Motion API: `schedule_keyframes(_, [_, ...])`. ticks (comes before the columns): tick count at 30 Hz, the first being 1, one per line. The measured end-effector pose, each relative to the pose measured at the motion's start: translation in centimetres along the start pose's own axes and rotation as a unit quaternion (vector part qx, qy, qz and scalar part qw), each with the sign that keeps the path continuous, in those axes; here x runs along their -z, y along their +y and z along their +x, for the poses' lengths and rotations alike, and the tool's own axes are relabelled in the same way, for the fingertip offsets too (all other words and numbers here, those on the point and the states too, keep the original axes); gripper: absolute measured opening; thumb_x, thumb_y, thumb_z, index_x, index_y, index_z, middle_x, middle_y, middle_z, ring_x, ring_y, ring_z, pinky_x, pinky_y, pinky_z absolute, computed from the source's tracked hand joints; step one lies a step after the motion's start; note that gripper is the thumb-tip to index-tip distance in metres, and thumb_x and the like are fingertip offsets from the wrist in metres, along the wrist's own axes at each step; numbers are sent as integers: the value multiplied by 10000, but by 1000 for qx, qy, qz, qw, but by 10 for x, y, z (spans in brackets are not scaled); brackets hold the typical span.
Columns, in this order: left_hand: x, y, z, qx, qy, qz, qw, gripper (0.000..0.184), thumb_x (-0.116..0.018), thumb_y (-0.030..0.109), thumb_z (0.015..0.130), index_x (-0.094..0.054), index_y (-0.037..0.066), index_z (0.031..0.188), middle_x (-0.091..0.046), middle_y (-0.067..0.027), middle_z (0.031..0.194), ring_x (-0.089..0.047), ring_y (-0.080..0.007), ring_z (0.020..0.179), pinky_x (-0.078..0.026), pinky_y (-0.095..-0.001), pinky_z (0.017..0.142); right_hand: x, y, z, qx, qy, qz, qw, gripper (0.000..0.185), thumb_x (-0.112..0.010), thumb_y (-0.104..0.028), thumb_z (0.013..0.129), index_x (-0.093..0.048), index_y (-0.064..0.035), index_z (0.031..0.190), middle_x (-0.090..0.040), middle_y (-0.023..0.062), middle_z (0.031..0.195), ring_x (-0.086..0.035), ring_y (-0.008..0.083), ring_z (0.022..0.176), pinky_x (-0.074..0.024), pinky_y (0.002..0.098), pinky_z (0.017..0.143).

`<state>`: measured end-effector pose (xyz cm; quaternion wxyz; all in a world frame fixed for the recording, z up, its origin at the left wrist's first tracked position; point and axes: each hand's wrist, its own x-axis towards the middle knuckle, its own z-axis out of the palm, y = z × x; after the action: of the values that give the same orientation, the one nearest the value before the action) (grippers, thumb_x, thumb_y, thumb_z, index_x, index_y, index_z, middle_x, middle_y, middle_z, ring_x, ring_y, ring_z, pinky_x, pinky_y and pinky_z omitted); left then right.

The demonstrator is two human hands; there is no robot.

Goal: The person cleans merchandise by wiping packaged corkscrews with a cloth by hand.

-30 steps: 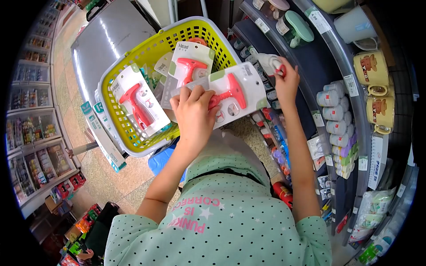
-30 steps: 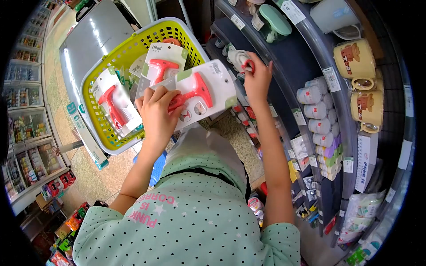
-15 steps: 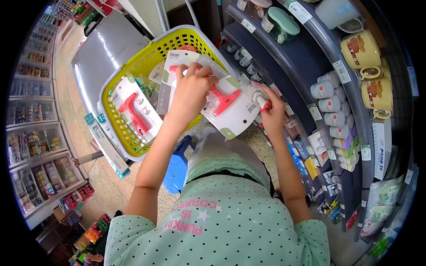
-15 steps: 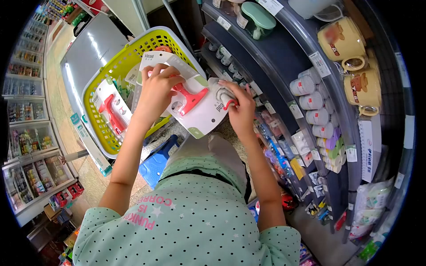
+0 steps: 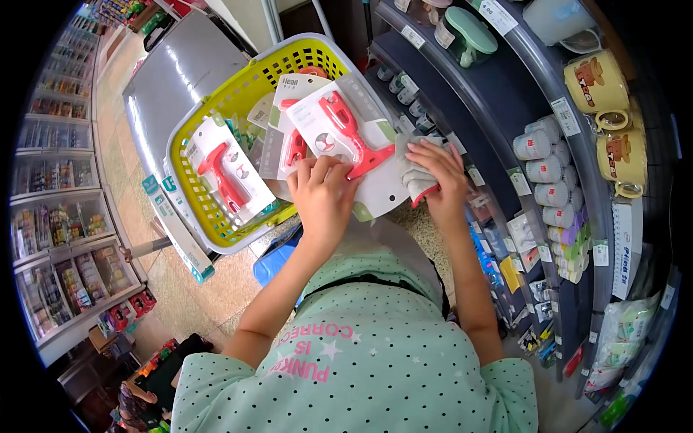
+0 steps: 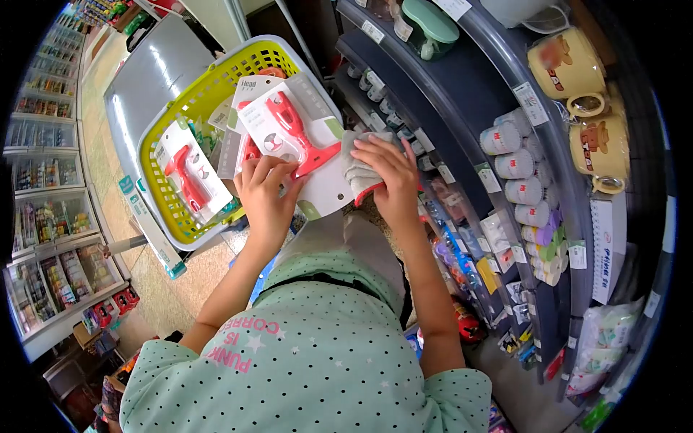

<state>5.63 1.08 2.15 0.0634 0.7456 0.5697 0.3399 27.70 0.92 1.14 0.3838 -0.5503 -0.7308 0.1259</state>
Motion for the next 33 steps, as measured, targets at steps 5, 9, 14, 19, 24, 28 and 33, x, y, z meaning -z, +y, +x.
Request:
schedule_keyframes(5, [-1,-4,5,6,-4,16,1000,244,-823,149,700,-731,106,921,-630,11,931,-537,-230,933,-358,-371,835,21,2,4,34,-105,1,994,421,-585,120,674,-737,-126,981,-732,2,1122,-617,216,1196,-273,521,1164])
schedule_keyframes(9, [-1,-5,10,-1,-12,-1,1000,249,-780,83,676,-723,73,918,-633,-8,937,-544,-248,955,-369,-382,839,39,-6,7,31,-181,25,983,381,-609,102,680,-737,-125,957,-739,0,1101,-629,212,1181,-260,529,1173])
schedule_keyframes(14, [2,-17,17,-44,-43,-55,997,251,-767,68,675,-722,71,923,-642,-9,953,-545,-256,953,-376,-388,830,55,-3,12,-15,-98,140,985,326,-655,55,709,-740,-117,972,-745,6,1107,-656,215,1155,-277,511,1167])
schedule_keyframes(19, [3,-20,20,-97,-68,-71,990,239,-778,83,674,-728,82,907,-653,-6,962,-544,-252,939,-386,-389,824,45,2,19,1,-44,79,996,379,-632,78,708,-733,-113,1019,-733,18,1143,-639,228,1187,-294,498,1156])
schedule_keyframes(24, [6,-29,32,-125,-95,-82,984,259,-786,90,657,-732,81,911,-657,-3,960,-548,-261,928,-425,-387,823,32,2,13,21,-95,47,994,441,-598,120,692,-726,-125,1036,-722,7,1162,-614,228,1216,-262,490,1171])
schedule_keyframes(28, [14,-35,50,-147,-119,-83,978,256,-777,73,668,-739,92,921,-655,0,956,-549,-265,934,-444,-386,826,27,-1,13,9,-93,79,992,453,-593,128,689,-725,-124,1042,-720,0,1168,-613,222,1215,-261,488,1171])
schedule_keyframes(33, [16,-37,53,-143,-137,-66,978,277,-771,87,700,-739,109,974,-654,1,987,-557,-255,956,-418,-381,863,22,-5,24,17,-91,81,992,483,-580,144,682,-723,-129,1053,-717,1,1176,-611,219,1219,-256,492,1175])
